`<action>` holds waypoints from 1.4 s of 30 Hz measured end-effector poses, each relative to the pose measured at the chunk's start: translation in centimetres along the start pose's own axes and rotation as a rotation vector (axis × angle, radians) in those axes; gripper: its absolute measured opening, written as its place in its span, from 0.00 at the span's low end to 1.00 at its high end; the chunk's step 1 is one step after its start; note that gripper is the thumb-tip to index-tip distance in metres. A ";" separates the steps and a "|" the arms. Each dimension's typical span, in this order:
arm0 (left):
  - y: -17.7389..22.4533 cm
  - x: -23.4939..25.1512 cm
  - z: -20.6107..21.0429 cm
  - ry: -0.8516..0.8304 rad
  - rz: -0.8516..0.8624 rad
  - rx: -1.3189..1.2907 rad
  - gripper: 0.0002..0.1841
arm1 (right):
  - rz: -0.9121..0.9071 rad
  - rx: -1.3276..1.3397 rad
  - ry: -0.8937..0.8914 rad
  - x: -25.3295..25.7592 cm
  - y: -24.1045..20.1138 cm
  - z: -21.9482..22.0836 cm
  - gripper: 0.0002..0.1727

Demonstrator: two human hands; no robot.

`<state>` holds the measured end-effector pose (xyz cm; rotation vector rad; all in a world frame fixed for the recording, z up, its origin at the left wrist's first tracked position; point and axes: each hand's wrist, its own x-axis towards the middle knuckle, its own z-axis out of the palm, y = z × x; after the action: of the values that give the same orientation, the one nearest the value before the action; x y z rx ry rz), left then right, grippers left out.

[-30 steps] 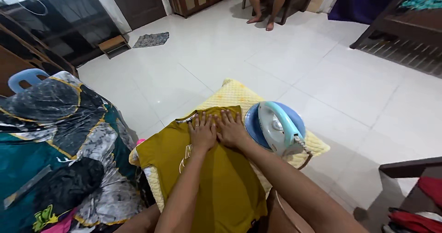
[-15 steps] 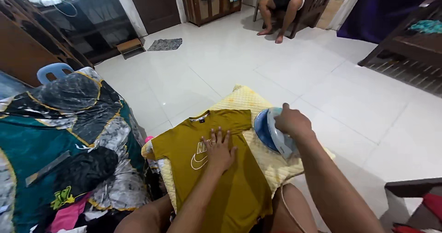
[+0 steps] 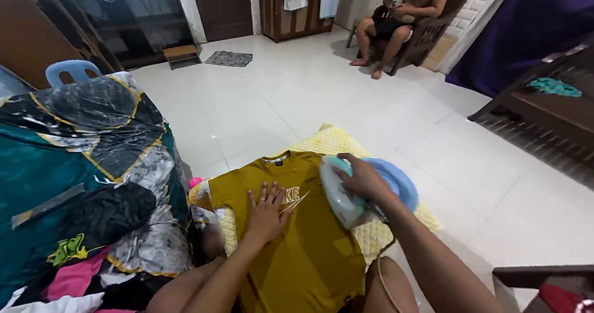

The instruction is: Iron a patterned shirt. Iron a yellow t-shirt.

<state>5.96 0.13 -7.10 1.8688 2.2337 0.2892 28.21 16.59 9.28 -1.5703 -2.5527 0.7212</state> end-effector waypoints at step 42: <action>-4.2 -1.0 -4.8 -0.380 0.154 -0.229 0.43 | 0.649 -0.279 0.101 10.2 -8.8 5.9 0.50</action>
<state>0.84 -1.67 -3.66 1.7989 1.7378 0.1854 14.36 19.92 5.81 -2.4951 -2.1277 0.2982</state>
